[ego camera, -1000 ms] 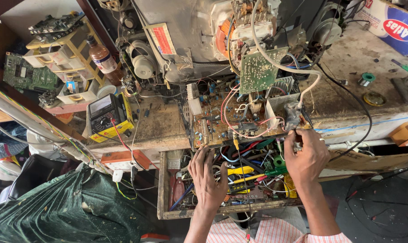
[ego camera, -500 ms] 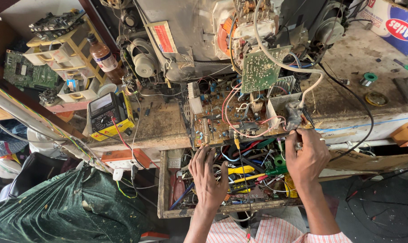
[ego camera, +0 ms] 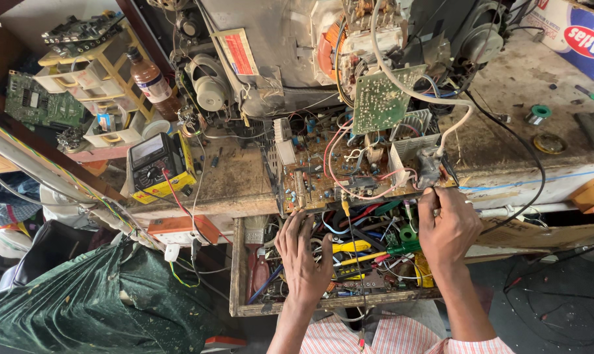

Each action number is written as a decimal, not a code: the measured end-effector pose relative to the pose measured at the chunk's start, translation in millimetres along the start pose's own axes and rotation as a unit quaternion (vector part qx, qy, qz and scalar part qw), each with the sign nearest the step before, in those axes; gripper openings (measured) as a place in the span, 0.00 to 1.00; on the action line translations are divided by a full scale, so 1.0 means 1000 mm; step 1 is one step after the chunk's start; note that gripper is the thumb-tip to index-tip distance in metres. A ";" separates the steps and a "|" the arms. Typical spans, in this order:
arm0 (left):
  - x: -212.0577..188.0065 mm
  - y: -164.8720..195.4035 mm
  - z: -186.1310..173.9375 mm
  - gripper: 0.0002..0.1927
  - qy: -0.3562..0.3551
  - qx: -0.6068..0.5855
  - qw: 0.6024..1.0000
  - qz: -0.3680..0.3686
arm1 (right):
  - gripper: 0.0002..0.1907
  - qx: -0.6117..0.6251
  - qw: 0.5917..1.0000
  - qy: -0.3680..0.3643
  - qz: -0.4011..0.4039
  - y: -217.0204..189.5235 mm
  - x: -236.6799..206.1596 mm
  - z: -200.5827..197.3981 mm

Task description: The person uses a multimeter to test points on a circuit board inside an open appliance chassis. They repeatedly place the probes on different components and wires, then remove them, while the multimeter display remains visible on the workbench.

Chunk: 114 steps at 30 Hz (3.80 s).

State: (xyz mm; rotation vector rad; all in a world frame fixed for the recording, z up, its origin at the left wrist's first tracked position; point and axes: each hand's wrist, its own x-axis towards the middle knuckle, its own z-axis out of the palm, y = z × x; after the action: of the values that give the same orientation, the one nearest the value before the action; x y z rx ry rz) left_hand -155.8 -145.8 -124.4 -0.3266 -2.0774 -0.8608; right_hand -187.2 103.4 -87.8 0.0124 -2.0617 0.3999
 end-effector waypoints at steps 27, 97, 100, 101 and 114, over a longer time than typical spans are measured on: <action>-0.002 -0.009 -0.003 0.27 -0.002 -0.001 1.000 0.006 | 0.06 0.020 1.000 0.008 -0.014 -0.017 0.006 -0.010; 0.000 -0.008 -0.004 0.26 -0.003 -0.008 1.000 0.001 | 0.06 0.042 0.999 0.007 0.023 -0.016 0.003 -0.006; 0.001 -0.008 -0.006 0.27 -0.004 -0.009 1.000 -0.002 | 0.05 0.036 0.999 0.005 0.021 -0.017 0.004 -0.005; 0.002 -0.008 -0.005 0.27 -0.001 -0.009 1.000 0.001 | 0.05 0.032 0.999 0.004 0.018 -0.017 0.004 -0.005; 0.002 -0.009 -0.006 0.27 -0.004 -0.004 1.000 -0.006 | 0.05 0.032 0.999 0.001 0.010 -0.018 0.008 -0.007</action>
State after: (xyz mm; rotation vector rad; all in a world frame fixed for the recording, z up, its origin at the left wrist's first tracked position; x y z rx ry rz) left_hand -157.8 -156.2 -124.2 -0.3218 -2.0853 -0.8754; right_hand -181.6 89.5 -72.9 0.0297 -2.0485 0.4786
